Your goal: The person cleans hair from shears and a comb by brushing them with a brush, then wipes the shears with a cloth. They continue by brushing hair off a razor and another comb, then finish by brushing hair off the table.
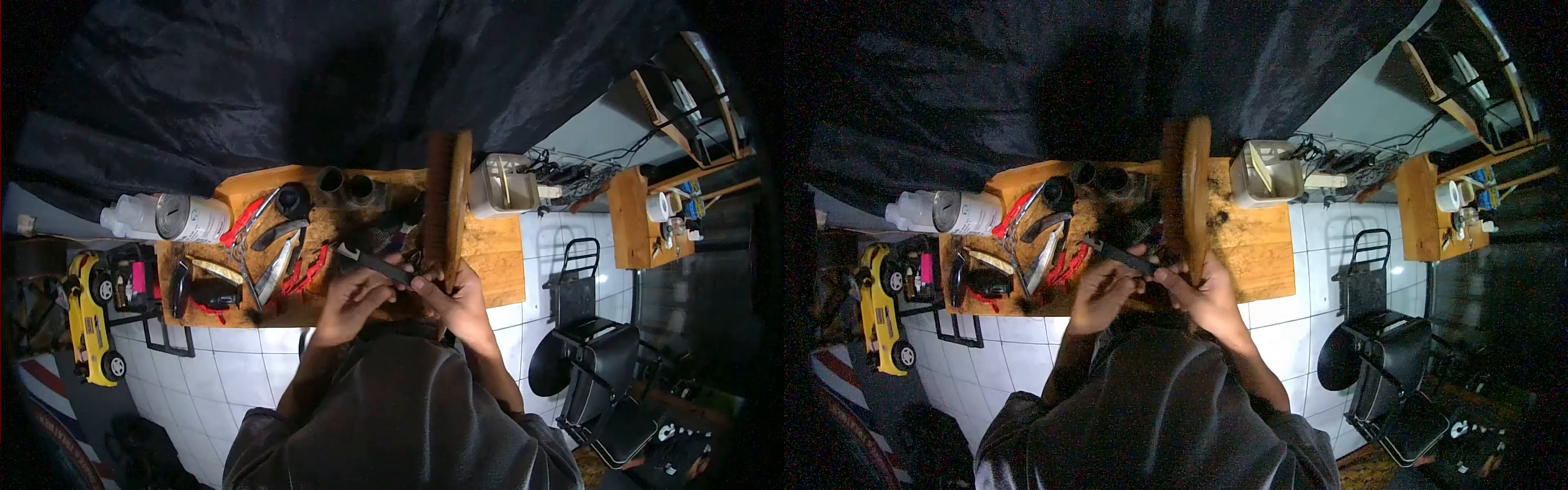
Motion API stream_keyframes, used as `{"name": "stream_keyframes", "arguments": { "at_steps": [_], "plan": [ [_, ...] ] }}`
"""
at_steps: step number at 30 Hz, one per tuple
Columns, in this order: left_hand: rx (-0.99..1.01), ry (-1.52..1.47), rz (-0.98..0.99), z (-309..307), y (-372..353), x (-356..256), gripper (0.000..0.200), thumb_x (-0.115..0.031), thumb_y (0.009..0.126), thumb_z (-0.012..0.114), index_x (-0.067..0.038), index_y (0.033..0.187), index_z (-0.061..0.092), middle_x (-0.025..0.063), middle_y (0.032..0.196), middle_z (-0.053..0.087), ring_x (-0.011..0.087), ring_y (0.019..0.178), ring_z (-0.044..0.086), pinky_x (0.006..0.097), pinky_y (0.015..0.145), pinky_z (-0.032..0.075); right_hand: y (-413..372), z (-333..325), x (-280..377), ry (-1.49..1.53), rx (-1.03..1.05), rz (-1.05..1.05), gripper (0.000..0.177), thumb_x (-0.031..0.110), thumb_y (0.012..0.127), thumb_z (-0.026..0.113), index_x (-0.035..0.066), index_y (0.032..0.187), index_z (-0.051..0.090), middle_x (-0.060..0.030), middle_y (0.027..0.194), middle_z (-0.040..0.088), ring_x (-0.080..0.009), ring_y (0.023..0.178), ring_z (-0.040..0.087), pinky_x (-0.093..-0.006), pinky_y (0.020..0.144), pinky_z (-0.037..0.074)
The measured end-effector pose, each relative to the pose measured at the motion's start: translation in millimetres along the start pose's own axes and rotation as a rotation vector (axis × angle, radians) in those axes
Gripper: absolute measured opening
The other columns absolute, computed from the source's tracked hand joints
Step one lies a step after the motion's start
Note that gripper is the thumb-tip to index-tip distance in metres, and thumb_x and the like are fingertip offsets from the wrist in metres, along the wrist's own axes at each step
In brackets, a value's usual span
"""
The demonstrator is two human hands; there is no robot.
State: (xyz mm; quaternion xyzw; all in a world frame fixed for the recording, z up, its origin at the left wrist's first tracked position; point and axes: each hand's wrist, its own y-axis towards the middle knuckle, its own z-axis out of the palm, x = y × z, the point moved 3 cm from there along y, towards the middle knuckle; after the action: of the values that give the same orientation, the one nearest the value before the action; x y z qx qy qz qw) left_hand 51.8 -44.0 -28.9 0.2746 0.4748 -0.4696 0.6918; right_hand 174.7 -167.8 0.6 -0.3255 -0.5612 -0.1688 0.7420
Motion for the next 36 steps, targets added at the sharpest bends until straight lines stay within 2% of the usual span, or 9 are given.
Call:
{"name": "stream_keyframes", "arguments": {
  "at_steps": [6,9,13,17,21,25,26,29,36],
  "plan": [
    [-0.088,-0.225,-0.028,4,8,14,0.025,-0.004,0.097,0.049,0.003,0.120,0.052,0.0120,0.115,0.059,0.0196,0.107,0.060,0.0317,0.091,0.048,-4,-14,-14,-0.171,-0.028,-0.037,0.016,0.012,0.090,0.063,0.002,0.101,0.055,-0.0018,0.068,0.057,-0.0076,0.056,0.053,-0.0230,0.049,0.042],
    [-0.089,-0.259,-0.092,0,8,10,0.026,-0.004,0.097,0.048,0.004,0.122,0.050,0.0126,0.115,0.058,0.0229,0.108,0.059,0.0344,0.094,0.047,-6,-40,-33,-0.476,0.080,-0.404,0.024,0.013,0.090,0.061,0.001,0.110,0.057,-0.0043,0.069,0.058,-0.0102,0.060,0.055,-0.0275,0.054,0.044],
    [-0.101,-0.425,-0.097,-6,-1,19,0.028,-0.001,0.096,0.049,0.005,0.124,0.049,0.0148,0.114,0.059,0.0251,0.106,0.060,0.0346,0.091,0.050,-37,-41,0,-0.645,0.213,-0.162,0.031,0.013,0.083,0.068,0.001,0.110,0.061,-0.0016,0.064,0.050,-0.0101,0.060,0.047,-0.0250,0.057,0.040],
    [0.246,0.194,-0.246,-12,-9,-2,0.029,0.000,0.096,0.049,0.005,0.124,0.051,0.0159,0.110,0.062,0.0234,0.103,0.062,0.0332,0.087,0.051,-31,-48,-13,-0.730,0.140,-0.338,0.060,0.031,0.080,0.075,0.012,0.133,0.053,-0.0183,0.108,0.067,-0.0216,0.093,0.069,-0.0329,0.083,0.054],
    [0.200,-0.105,-0.379,-2,-20,-1,0.039,-0.008,0.099,0.046,0.004,0.136,0.042,0.0120,0.110,0.061,0.0176,0.097,0.060,0.0318,0.084,0.050,-8,-60,-6,-0.852,-0.293,-0.393,0.044,0.024,0.083,0.072,0.001,0.119,0.061,-0.0197,0.095,0.070,-0.0239,0.075,0.071,-0.0343,0.067,0.055],
    [0.019,-0.283,-0.244,-7,-17,4,0.034,-0.010,0.099,0.049,0.004,0.130,0.050,0.0108,0.107,0.062,0.0185,0.094,0.063,0.0296,0.081,0.053,-26,-58,4,-0.555,0.104,-0.097,0.046,0.022,0.086,0.070,0.000,0.123,0.055,-0.0170,0.082,0.068,-0.0244,0.071,0.068,-0.0317,0.067,0.053],
    [0.081,-0.243,-0.193,-16,-17,17,0.035,-0.010,0.098,0.052,0.003,0.131,0.050,0.0108,0.108,0.064,0.0165,0.094,0.063,0.0280,0.081,0.052,-31,-55,-6,-0.556,0.251,-0.229,0.043,0.007,0.085,0.066,-0.003,0.124,0.053,-0.0136,0.084,0.067,-0.0181,0.075,0.068,-0.0297,0.065,0.053],
    [-0.015,-0.047,-0.162,-17,-10,11,0.037,-0.010,0.096,0.054,0.001,0.131,0.051,0.0121,0.109,0.065,0.0141,0.095,0.063,0.0267,0.082,0.052,-37,-30,16,-0.825,0.461,-0.452,0.043,0.016,0.079,0.075,-0.001,0.116,0.061,-0.0213,0.105,0.066,-0.0287,0.086,0.069,-0.0334,0.075,0.053],
    [0.238,0.048,-0.215,-14,-19,-5,0.031,-0.004,0.097,0.050,0.002,0.127,0.055,0.0136,0.112,0.064,0.0175,0.093,0.063,0.0285,0.080,0.052,-2,-56,8,-0.845,-0.178,-0.373,0.042,0.019,0.079,0.075,-0.004,0.113,0.063,-0.0214,0.097,0.068,-0.0301,0.085,0.069,-0.0347,0.074,0.053]
  ]
}}
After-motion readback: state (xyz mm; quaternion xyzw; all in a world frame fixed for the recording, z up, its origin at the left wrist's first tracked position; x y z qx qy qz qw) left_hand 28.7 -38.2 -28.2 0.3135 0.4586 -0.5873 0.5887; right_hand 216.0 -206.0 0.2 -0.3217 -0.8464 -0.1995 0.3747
